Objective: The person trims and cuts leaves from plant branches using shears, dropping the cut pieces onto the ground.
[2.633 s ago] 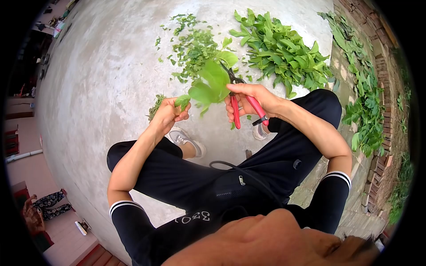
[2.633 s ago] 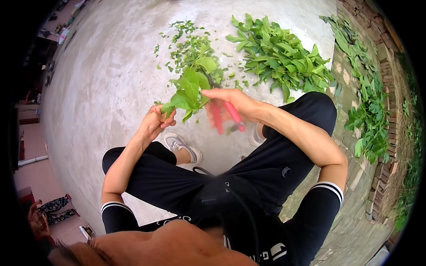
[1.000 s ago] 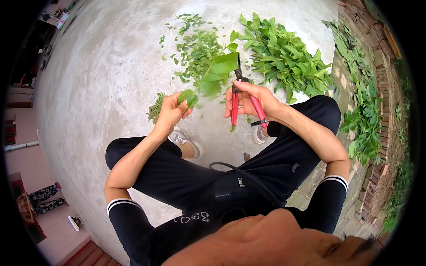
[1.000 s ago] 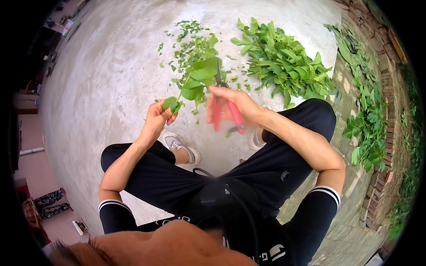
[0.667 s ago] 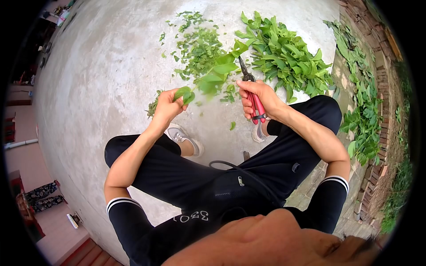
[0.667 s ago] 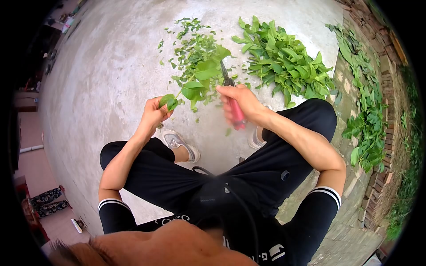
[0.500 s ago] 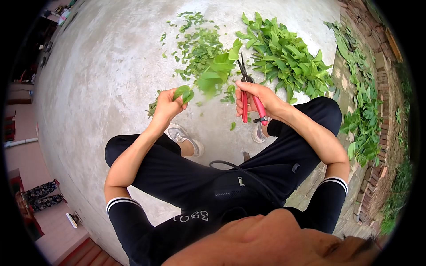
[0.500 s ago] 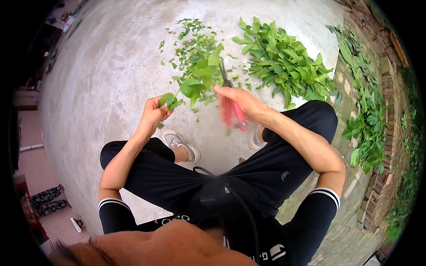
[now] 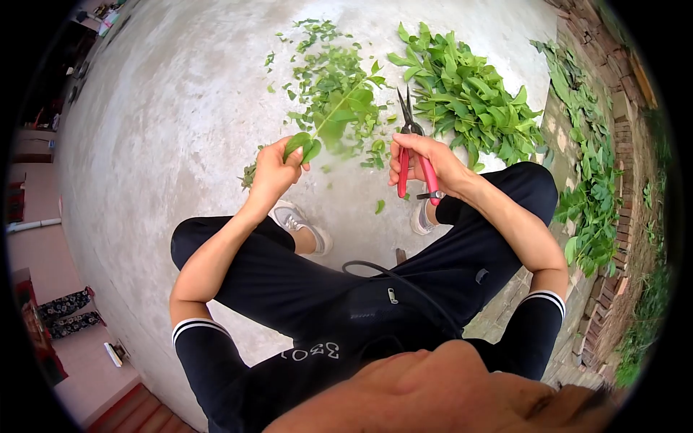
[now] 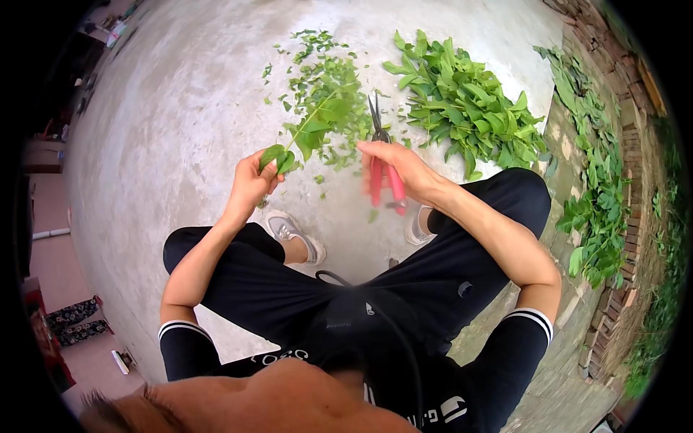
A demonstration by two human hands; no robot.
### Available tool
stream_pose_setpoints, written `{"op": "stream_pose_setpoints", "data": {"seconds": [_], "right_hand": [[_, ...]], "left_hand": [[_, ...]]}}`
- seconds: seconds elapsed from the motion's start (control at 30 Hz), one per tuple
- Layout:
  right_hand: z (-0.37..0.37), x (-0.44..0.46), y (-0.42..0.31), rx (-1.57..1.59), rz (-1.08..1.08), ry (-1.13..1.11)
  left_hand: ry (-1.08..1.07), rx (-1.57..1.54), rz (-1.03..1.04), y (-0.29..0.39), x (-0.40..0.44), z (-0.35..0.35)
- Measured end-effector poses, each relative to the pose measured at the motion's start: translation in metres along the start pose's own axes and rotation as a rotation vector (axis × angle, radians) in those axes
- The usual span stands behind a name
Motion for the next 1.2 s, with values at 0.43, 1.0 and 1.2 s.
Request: {"op": "stream_pose_setpoints", "data": {"seconds": [0.43, 1.0, 1.2], "right_hand": [[0.028, 0.006, 0.011, -0.005, 0.09, -0.148], [0.002, 0.01, 0.025, -0.129, 0.165, 0.02], [-0.004, 0.005, 0.018, -0.006, 0.151, 0.064]], "left_hand": [[-0.125, 0.265, 0.234, 0.037, -0.009, 0.026], [-0.091, 0.354, 0.271, 0.049, -0.009, 0.014], [-0.112, 0.402, 0.335, 0.051, -0.009, 0.016]]}}
Point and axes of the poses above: each hand's wrist, its own x-axis towards the middle knuckle, its own z-axis out of the palm, y = z × x, the point moved 10 cm from there along x, towards the middle knuckle, and after that the axes turned 14 degrees about z, right-handed, at the moved point
